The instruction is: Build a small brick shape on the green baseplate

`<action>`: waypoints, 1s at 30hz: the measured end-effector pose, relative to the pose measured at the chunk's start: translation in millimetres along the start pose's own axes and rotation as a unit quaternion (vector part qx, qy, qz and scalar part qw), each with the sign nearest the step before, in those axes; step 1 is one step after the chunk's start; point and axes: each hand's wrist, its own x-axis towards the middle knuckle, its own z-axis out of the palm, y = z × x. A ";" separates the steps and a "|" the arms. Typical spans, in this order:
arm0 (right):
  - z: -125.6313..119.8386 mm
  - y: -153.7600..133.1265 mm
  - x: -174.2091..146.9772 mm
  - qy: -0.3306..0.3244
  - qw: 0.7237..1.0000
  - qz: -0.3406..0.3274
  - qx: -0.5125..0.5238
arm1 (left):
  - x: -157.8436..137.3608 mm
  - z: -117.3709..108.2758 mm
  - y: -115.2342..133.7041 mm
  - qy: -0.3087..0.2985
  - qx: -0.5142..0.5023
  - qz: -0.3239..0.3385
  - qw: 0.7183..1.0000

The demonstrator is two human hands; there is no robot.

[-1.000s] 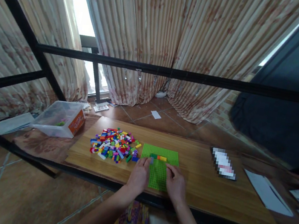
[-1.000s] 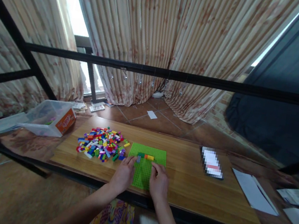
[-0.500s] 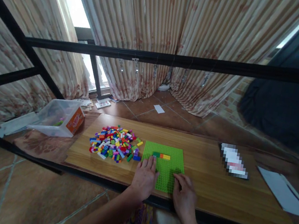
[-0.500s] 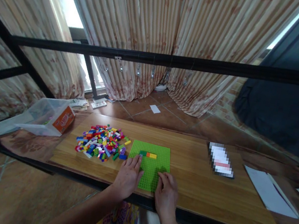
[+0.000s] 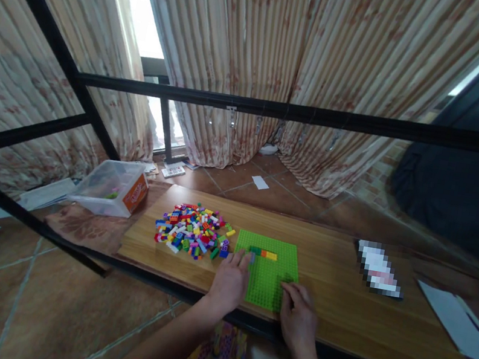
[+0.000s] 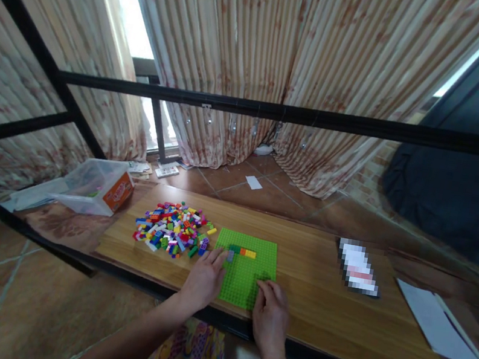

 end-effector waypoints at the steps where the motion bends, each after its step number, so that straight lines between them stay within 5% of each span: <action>1: 0.4 0.9 -0.2 0.003 1.000 -0.004 0.001 | -0.6 -4.7 -5.5 0.016 0.002 -0.007 1.000; 8: 3.7 5.2 -1.3 0.014 1.000 -0.016 0.001 | -2.8 -32.7 -46.2 0.032 0.071 -0.038 0.996; 16: 1.9 2.9 -0.2 0.013 1.000 -0.016 0.009 | 10.7 -29.5 -53.6 -0.020 0.100 -0.016 0.995; 24: -0.3 -0.6 1.8 0.011 1.000 -0.004 0.027 | -3.7 -33.9 -43.8 0.045 -0.054 -0.044 0.997; 30: -1.6 -0.3 3.2 0.007 0.999 0.005 0.039 | -19.1 -22.7 -21.1 -0.024 -0.183 -0.067 0.981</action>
